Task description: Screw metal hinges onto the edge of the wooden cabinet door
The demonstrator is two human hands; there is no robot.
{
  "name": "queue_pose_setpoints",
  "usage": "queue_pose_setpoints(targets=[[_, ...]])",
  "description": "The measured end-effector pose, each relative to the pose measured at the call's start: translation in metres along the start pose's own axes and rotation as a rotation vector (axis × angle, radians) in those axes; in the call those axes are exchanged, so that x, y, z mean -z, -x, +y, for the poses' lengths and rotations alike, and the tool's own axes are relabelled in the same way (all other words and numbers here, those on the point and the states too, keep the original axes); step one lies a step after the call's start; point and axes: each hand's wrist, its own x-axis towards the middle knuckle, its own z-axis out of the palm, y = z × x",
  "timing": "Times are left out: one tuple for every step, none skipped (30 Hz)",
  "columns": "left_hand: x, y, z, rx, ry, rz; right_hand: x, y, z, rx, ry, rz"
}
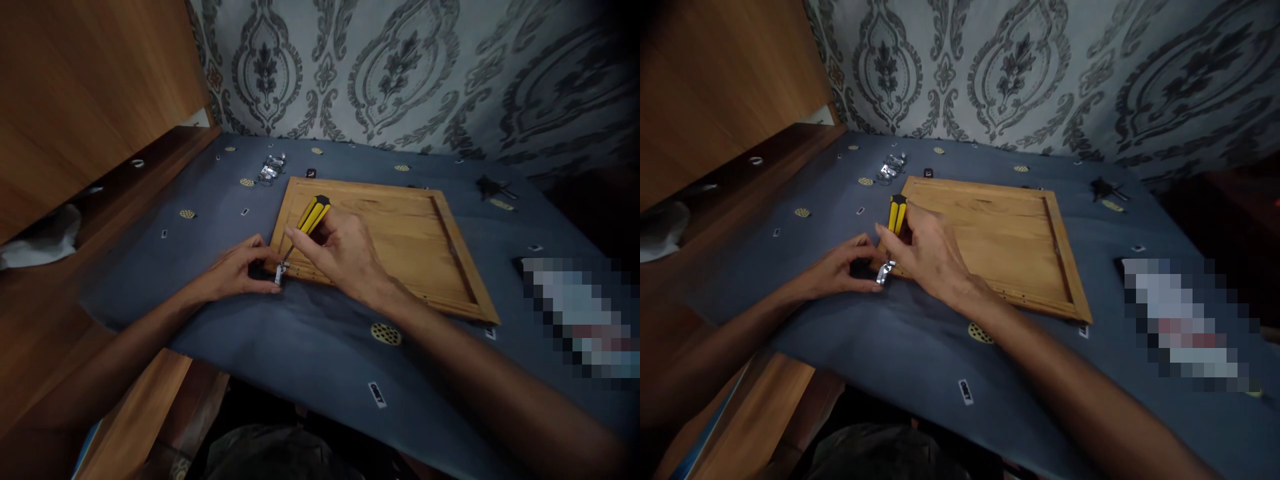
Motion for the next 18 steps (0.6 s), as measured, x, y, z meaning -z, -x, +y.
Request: queue_pose_setpoints(targets=[[0.0,0.0002,-0.0002,-0.002,-0.003,0.002,0.0002,-0.0002,0.0001,-0.004,0.008,0.004],[0.0001,0.0004,-0.0004,-0.004,-0.003,0.005,0.0004,-0.0004,0.0004,-0.011,0.017,0.008],[0.0001,0.0006,-0.0007,-0.005,-0.001,0.008,0.0004,-0.0005,0.0007,-0.019,0.026,0.008],[0.0001,0.0009,-0.001,-0.005,0.002,0.007,0.0003,-0.0005,0.001,-0.027,0.031,0.0],[0.0001,0.0011,-0.0013,-0.004,0.005,0.005,0.0002,-0.0005,0.0012,-0.033,0.032,-0.011],[0.0001,0.0012,-0.0016,-0.003,0.01,0.002,0.0,-0.0003,0.0014,-0.038,0.029,-0.026],[0.0001,0.0013,-0.0017,-0.001,0.015,0.0,-0.0002,-0.0002,0.0014,-0.044,0.023,-0.04],[0.0,0.0013,-0.0017,0.001,0.019,-0.001,-0.0004,0.0,0.0014,-0.051,0.018,-0.054],[0.0,0.0012,-0.0016,0.003,0.024,-0.002,-0.0007,0.0,0.0014,-0.06,0.015,-0.067],[-0.0001,0.0011,-0.0013,0.005,0.027,-0.003,-0.001,-0.0001,0.0015,-0.072,0.017,-0.073],[-0.0001,0.0009,-0.001,0.007,0.03,-0.003,-0.0014,-0.0004,0.0017,-0.084,0.023,-0.073],[-0.0001,0.0007,-0.0006,0.009,0.033,-0.004,-0.0017,-0.0007,0.002,-0.097,0.028,-0.074],[-0.0001,0.0006,-0.0003,0.009,0.035,-0.006,-0.0021,-0.001,0.0024,-0.109,0.029,-0.075],[-0.0001,0.0005,0.0,0.01,0.037,-0.007,-0.0025,-0.0012,0.0028,-0.119,0.026,-0.074],[-0.0001,0.0005,0.0002,0.011,0.037,-0.009,-0.0029,-0.0014,0.0033,-0.125,0.02,-0.076],[-0.0002,0.0007,0.0002,0.013,0.036,-0.007,-0.0032,-0.0015,0.0038,-0.127,0.01,-0.081],[-0.0004,0.0011,0.0001,0.016,0.033,-0.004,-0.0035,-0.0014,0.0043,-0.128,-0.001,-0.087],[-0.0006,0.0016,-0.0001,0.017,0.032,0.001,-0.0037,-0.0013,0.0048,-0.126,-0.009,-0.091]])
